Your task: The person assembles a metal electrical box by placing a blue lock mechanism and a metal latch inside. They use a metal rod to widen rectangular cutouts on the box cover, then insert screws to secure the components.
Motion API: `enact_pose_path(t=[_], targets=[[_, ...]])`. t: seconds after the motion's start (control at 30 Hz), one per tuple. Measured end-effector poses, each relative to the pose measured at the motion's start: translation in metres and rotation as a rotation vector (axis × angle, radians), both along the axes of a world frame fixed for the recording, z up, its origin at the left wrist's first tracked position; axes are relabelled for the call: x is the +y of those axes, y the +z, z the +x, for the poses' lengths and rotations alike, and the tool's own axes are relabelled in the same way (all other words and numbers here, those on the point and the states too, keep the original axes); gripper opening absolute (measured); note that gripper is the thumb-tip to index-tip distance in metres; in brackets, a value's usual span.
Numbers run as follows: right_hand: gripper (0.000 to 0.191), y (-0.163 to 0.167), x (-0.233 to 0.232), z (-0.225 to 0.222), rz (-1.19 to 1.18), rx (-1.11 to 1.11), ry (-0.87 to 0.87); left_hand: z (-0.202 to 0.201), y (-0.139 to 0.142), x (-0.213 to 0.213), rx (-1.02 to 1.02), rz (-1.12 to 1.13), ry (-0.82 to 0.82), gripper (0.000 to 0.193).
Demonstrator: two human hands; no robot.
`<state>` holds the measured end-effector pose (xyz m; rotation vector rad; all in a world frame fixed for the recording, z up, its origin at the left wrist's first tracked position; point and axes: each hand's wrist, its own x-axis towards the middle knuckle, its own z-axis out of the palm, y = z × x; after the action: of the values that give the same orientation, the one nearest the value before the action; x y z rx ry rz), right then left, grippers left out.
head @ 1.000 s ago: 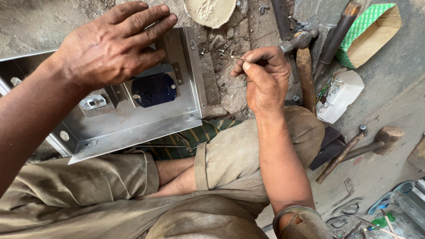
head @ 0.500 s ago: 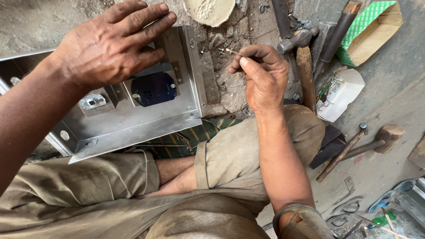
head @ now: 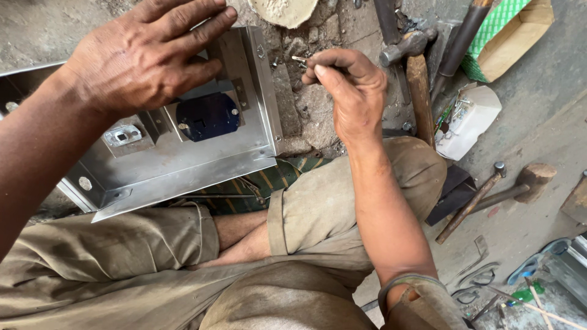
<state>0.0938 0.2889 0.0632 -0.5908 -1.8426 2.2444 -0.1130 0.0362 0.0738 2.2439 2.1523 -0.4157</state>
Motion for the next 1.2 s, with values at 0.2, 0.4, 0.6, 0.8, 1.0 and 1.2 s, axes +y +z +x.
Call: enact_pose_path(t=[0.2, 0.4, 0.6, 0.8, 1.0, 1.2], targets=[[0.015, 0.002, -0.001, -0.004, -0.004, -0.004, 0.001, -0.001, -0.003, -0.001, -0.04, 0.05, 0.005, 0.04], [0.014, 0.001, -0.005, -0.005, 0.029, -0.035, -0.004, -0.001, -0.007, -0.002, -0.128, 0.085, 0.051, 0.054], [0.008, -0.01, -0.012, -0.023, 0.307, -0.023, 0.146, -0.002, -0.002, -0.003, -0.005, 0.101, -0.019, 0.033], [0.007, -0.021, -0.021, -0.044, 0.883, 0.152, 0.352, -0.002, 0.004, 0.0, -0.022, 0.186, -0.022, 0.033], [0.012, -0.045, -0.032, -0.063, 1.076, 0.172, 0.405, -0.002, 0.004, 0.0, -0.017, 0.155, -0.03, 0.03], [0.019, -0.05, -0.041, -0.061, 1.292, 0.214, 0.347, -0.004, 0.005, 0.001, -0.004, 0.187, -0.051, 0.037]])
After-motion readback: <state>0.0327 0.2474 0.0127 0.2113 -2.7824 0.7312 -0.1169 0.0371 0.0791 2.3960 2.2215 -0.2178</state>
